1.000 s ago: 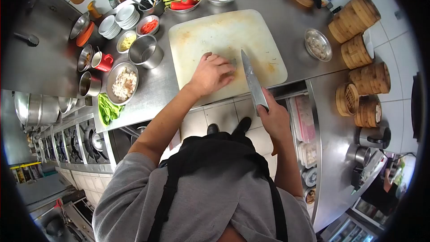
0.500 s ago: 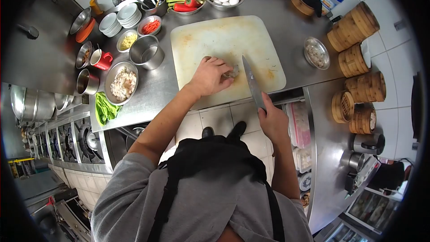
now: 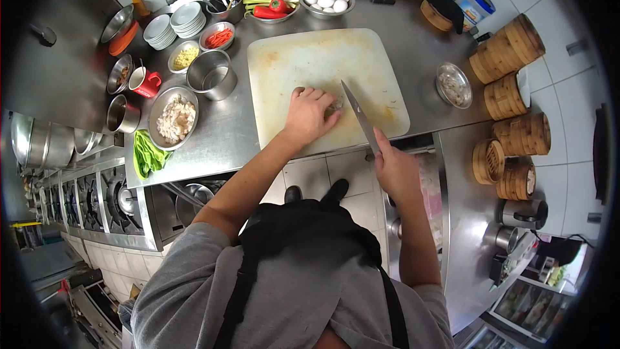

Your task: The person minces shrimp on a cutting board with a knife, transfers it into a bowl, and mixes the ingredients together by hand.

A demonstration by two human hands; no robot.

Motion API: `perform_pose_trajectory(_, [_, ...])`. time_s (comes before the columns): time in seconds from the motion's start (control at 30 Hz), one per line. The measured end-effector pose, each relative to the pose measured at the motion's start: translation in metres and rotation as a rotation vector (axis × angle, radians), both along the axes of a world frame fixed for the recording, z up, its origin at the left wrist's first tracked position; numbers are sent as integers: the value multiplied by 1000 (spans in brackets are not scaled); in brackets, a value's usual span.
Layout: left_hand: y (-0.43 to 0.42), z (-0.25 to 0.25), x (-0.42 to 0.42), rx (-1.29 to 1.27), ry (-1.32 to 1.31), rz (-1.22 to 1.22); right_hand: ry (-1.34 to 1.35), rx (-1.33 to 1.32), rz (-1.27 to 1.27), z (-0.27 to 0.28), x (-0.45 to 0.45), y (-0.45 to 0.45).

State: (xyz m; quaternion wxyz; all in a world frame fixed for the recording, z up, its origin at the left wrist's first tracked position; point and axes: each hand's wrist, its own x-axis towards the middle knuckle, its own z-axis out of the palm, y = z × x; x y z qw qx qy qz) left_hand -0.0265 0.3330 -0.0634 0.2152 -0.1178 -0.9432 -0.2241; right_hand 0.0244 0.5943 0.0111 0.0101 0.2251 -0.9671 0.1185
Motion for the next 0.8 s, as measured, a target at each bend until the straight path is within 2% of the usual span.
perform_pose_trajectory(0.2, [1,0,0,76,5,-10,75,94,101,21,-23,-9])
perform_pose_trajectory(0.43, [6,-1,-4,89,-30,-15,121,101,177,13,-26,-12])
perform_pose_trajectory(0.5, [6,-1,-4,81,-35,-17,68,183,177,10,-24,-12])
perform_pose_trajectory(0.8, [6,0,-4,55,-14,-24,-105,219,152,29,-4,-17])
